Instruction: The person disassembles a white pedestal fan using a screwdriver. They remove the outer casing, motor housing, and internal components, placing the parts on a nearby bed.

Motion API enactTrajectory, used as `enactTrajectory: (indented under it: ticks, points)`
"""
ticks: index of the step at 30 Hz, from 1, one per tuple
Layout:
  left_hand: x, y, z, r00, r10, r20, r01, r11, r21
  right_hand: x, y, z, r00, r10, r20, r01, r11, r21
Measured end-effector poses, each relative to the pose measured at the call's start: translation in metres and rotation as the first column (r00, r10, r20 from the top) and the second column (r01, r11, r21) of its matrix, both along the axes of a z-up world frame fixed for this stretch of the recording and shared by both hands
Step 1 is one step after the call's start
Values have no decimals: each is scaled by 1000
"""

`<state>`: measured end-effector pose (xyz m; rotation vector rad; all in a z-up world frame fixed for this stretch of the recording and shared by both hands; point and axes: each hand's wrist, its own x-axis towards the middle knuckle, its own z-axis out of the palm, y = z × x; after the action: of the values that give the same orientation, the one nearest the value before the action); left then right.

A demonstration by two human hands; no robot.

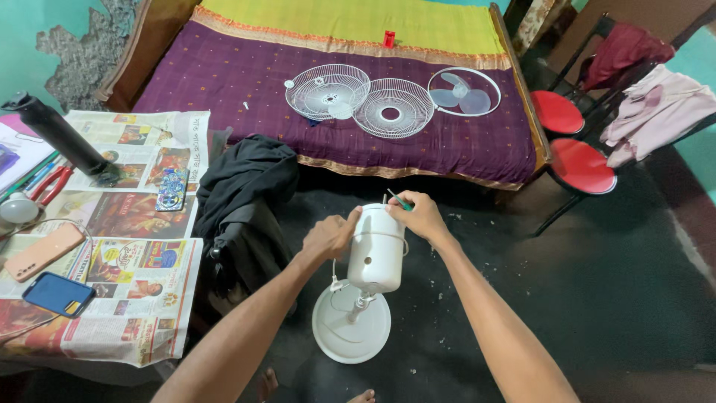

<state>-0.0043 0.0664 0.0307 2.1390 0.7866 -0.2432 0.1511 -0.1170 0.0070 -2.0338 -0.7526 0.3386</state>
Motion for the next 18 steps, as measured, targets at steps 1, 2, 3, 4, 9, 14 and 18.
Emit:
enactTrajectory:
  ticks: [1, 2, 3, 4, 9, 14, 18]
  points:
    - [0, 7, 2, 999, -31, -21, 32, 999, 32, -1, 1, 2, 1000, -6, 26, 7, 999, -39]
    - [-2, 14, 3, 1000, -3, 31, 1, 999, 42, 0, 2, 5, 998, -2, 55, 7, 997, -80]
    - [-5, 21, 4, 996, 26, 83, -30, 998, 50, 0, 4, 7, 997, 3, 83, 7, 993, -120]
    - [-16, 37, 3, 989, 71, 129, -80, 995, 63, 0, 9, 9, 992, 14, 126, 0, 994, -109]
    - [-51, 120, 8, 862, 271, 428, -317, 948, 39, -11, 49, 44, 1000, 27, -11, -27, 999, -33]
    - [-75, 244, -18, 579, 547, 604, -524, 818, -239, -39, 144, 84, 980, 99, -170, -96, 995, 23]
    - [-104, 370, -84, 540, 720, 435, -781, 622, -61, -62, 237, 82, 970, 79, -228, -84, 996, -13]
